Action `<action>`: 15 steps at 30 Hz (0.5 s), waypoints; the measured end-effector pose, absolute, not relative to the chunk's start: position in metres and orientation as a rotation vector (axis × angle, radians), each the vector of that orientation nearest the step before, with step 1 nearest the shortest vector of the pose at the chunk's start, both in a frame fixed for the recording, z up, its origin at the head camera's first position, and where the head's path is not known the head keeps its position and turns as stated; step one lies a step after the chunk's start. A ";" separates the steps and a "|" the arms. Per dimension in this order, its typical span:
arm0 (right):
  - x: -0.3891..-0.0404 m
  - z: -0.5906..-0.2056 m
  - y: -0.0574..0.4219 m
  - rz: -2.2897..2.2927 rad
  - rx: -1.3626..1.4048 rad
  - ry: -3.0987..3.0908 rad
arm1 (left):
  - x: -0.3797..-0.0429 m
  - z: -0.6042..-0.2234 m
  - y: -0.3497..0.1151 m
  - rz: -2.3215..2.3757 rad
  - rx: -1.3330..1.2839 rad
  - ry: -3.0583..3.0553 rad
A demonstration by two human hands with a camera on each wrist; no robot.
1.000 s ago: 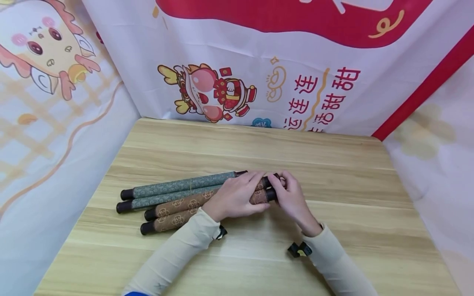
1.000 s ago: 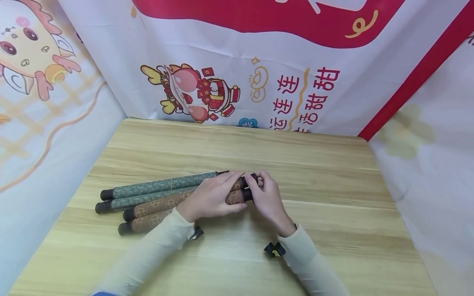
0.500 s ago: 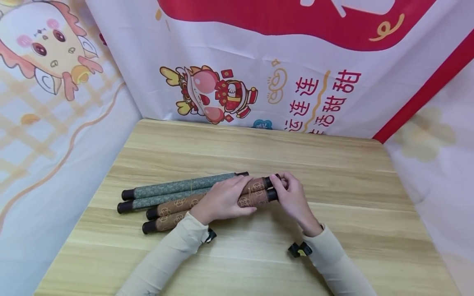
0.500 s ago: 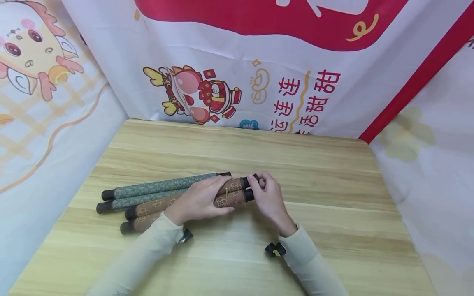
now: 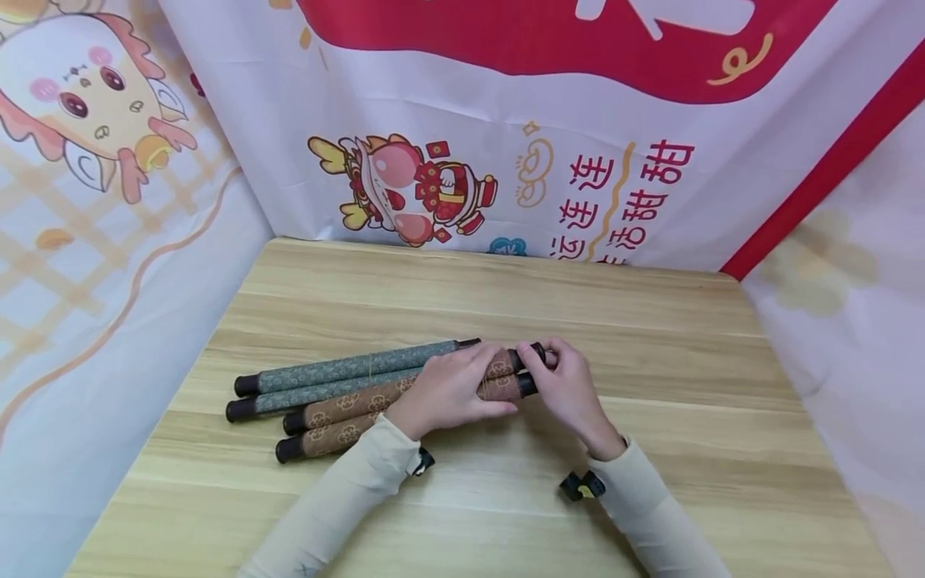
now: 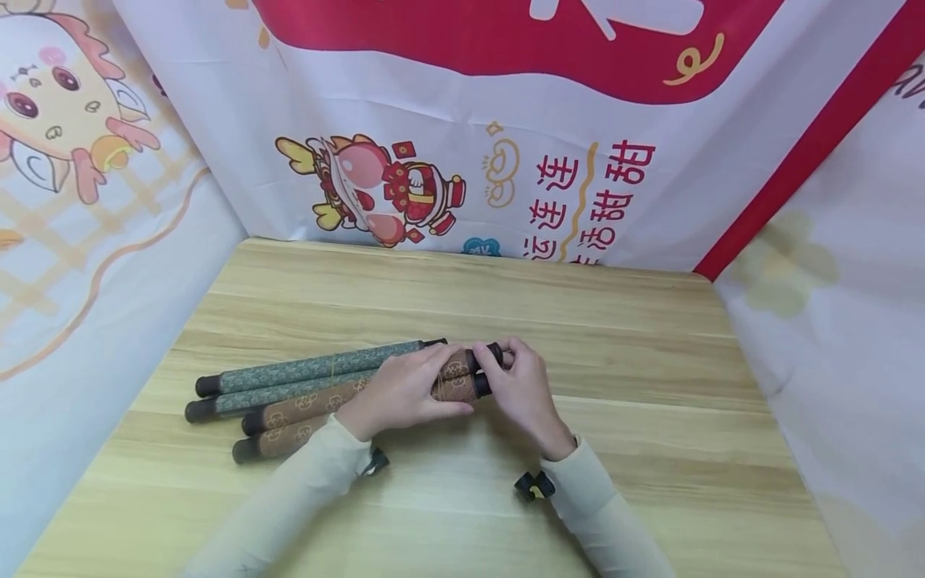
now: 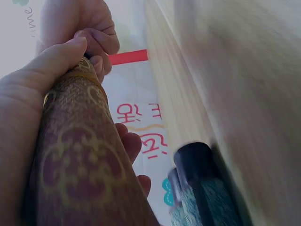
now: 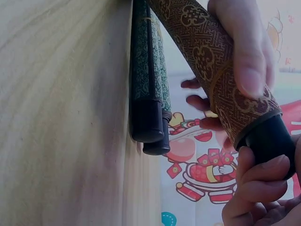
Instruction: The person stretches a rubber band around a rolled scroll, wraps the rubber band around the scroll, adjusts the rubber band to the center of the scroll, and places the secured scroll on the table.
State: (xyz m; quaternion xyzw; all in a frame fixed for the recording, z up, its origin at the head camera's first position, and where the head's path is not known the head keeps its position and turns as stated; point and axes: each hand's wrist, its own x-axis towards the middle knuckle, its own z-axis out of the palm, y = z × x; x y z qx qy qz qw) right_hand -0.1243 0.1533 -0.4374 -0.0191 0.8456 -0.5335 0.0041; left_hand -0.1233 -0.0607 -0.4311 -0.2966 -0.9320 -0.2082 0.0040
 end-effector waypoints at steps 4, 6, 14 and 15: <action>-0.127 -0.437 0.156 -1.669 -0.062 2.683 | -0.118 -0.434 -0.075 -0.683 -0.882 -2.965; -0.127 -0.436 0.157 -1.669 -0.066 2.692 | -0.116 -0.434 -0.081 -0.699 -0.872 -2.980; -0.127 -0.434 0.157 -1.671 -0.072 2.708 | -0.120 -0.421 -0.070 -0.684 -0.928 -2.929; -0.127 -0.434 0.156 -1.670 -0.072 2.715 | -0.121 -0.419 -0.065 -0.679 -0.933 -2.914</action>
